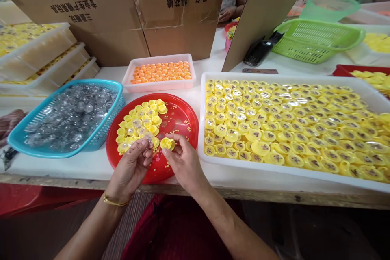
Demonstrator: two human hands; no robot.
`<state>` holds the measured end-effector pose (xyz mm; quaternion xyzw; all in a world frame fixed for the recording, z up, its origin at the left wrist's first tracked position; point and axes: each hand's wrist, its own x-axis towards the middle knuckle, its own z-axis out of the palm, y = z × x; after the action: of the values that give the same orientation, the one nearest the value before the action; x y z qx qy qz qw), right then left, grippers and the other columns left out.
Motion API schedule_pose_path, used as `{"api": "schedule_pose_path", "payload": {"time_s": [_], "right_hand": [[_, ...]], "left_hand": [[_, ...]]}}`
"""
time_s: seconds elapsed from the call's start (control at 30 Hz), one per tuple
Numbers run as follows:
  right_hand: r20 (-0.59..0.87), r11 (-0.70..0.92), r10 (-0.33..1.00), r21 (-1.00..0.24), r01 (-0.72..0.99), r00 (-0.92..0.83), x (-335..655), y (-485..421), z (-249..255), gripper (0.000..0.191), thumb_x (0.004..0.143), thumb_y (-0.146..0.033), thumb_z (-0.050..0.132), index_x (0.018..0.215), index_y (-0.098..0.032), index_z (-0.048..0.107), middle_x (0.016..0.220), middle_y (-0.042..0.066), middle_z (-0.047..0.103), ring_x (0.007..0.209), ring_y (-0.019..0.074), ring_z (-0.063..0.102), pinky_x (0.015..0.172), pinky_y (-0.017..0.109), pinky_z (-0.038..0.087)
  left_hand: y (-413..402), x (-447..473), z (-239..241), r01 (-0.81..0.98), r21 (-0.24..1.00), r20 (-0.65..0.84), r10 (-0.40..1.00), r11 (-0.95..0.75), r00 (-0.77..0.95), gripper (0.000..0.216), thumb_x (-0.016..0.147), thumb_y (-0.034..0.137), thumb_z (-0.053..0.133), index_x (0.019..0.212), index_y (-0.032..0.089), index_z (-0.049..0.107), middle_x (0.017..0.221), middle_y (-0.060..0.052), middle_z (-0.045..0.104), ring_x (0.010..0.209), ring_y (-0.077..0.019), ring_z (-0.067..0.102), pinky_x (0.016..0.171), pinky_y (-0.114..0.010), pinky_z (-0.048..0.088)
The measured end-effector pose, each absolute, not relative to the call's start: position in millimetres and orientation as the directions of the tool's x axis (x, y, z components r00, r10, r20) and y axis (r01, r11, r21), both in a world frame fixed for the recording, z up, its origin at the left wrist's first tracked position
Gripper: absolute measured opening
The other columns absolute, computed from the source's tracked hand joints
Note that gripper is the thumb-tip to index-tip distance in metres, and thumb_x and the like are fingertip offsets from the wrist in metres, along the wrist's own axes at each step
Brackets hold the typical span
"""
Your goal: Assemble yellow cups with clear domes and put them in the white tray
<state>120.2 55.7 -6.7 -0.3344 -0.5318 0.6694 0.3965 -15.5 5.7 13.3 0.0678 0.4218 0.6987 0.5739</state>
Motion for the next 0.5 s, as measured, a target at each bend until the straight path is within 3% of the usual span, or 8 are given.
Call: {"api": "schedule_pose_path", "payload": {"time_s": [0.3,0.5], "right_hand": [[-0.037,-0.102,0.921,-0.983,-0.151,-0.387,124.8,57.6,-5.8,0.024,0.088,-0.037,0.061,0.103,-0.018,0.06,0.094,0.004,0.064,0.084,0.0166,0.063,0.08,0.027,0.056],[-0.056,-0.139,0.921,-0.971,-0.192,-0.385,125.6,55.5,-5.7,0.026,0.091,-0.04,0.059,0.107,-0.019,0.06,0.091,0.003,0.063,0.084,0.0179,0.064,0.084,0.032,0.056]], "left_hand": [[4.1,-2.3,7.0,-0.643,0.765,-0.338,0.859,0.013,-0.385,0.02,0.071,0.024,0.078,0.083,0.015,0.064,0.074,0.001,0.064,0.051,-0.0064,0.058,0.041,-0.014,0.044],[3.6,1.8,7.7,-0.786,0.614,-0.412,0.879,0.074,-0.239,0.012,0.077,0.019,0.072,0.082,0.011,0.065,0.076,-0.001,0.063,0.052,-0.0031,0.054,0.041,-0.01,0.042]]}}
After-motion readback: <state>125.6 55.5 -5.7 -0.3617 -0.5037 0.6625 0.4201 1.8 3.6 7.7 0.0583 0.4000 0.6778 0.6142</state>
